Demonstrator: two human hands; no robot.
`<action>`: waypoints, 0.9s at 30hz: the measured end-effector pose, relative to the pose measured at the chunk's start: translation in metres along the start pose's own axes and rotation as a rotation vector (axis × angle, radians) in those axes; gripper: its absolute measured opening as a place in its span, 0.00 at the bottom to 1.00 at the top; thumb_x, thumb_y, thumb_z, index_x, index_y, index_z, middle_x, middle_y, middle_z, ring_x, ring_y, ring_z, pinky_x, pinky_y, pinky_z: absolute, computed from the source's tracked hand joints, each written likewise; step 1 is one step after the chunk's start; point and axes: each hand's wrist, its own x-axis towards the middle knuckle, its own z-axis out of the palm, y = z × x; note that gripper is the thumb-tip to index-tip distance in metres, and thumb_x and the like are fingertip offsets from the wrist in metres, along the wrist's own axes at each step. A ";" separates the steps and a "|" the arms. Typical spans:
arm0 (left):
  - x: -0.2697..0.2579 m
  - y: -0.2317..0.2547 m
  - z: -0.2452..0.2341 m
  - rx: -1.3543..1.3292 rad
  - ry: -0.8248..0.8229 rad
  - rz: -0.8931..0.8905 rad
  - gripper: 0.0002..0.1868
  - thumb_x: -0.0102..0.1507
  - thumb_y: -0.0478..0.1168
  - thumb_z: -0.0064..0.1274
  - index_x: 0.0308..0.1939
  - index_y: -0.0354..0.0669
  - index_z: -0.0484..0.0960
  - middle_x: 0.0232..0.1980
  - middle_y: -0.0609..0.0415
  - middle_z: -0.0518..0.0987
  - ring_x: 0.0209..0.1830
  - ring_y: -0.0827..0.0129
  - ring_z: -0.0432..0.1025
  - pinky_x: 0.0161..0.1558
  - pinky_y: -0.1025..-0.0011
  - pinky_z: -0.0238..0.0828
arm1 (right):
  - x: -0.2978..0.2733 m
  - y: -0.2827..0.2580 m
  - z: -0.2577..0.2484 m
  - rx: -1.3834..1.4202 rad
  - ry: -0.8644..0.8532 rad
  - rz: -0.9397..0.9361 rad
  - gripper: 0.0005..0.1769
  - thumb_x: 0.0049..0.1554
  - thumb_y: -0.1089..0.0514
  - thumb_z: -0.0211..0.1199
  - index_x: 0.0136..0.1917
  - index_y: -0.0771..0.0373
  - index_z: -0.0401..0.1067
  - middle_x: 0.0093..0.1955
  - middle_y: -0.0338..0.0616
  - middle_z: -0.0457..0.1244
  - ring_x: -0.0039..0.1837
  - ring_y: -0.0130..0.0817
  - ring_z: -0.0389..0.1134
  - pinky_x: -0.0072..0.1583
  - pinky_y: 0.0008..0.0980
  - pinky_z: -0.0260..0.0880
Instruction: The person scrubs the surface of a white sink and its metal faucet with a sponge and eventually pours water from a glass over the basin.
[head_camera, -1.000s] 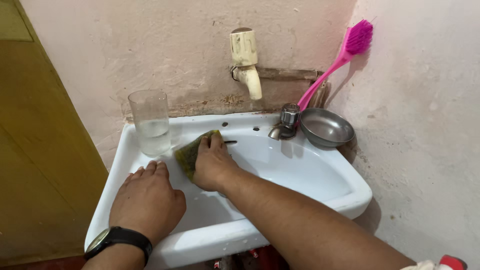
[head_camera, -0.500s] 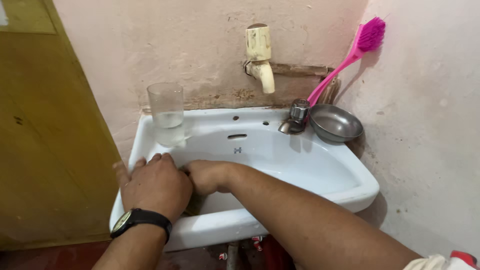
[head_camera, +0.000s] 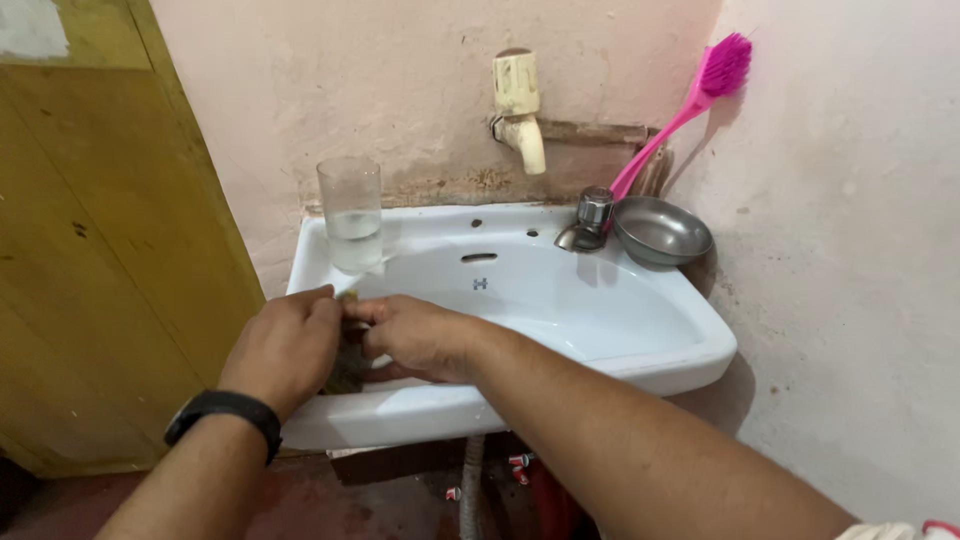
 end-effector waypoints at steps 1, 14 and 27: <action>-0.002 -0.004 0.002 -0.094 0.111 0.080 0.26 0.66 0.50 0.39 0.63 0.45 0.81 0.57 0.35 0.81 0.60 0.47 0.75 0.63 0.58 0.68 | 0.004 0.002 0.002 0.119 0.014 -0.068 0.42 0.54 0.68 0.55 0.80 0.54 0.54 0.72 0.47 0.60 0.68 0.41 0.63 0.69 0.41 0.65; -0.005 -0.004 0.013 -0.183 0.375 0.049 0.26 0.65 0.47 0.37 0.61 0.44 0.82 0.58 0.35 0.80 0.60 0.42 0.73 0.63 0.56 0.67 | 0.025 -0.015 0.027 -0.568 0.338 -0.167 0.29 0.61 0.53 0.51 0.75 0.56 0.63 0.75 0.49 0.62 0.73 0.44 0.63 0.71 0.34 0.62; 0.006 -0.023 0.005 -0.974 0.263 0.061 0.29 0.65 0.42 0.32 0.63 0.25 0.74 0.64 0.40 0.79 0.69 0.62 0.72 0.72 0.69 0.61 | 0.032 0.006 0.017 -0.286 0.073 -0.311 0.26 0.55 0.70 0.54 0.66 0.61 0.74 0.72 0.47 0.64 0.70 0.39 0.66 0.71 0.35 0.65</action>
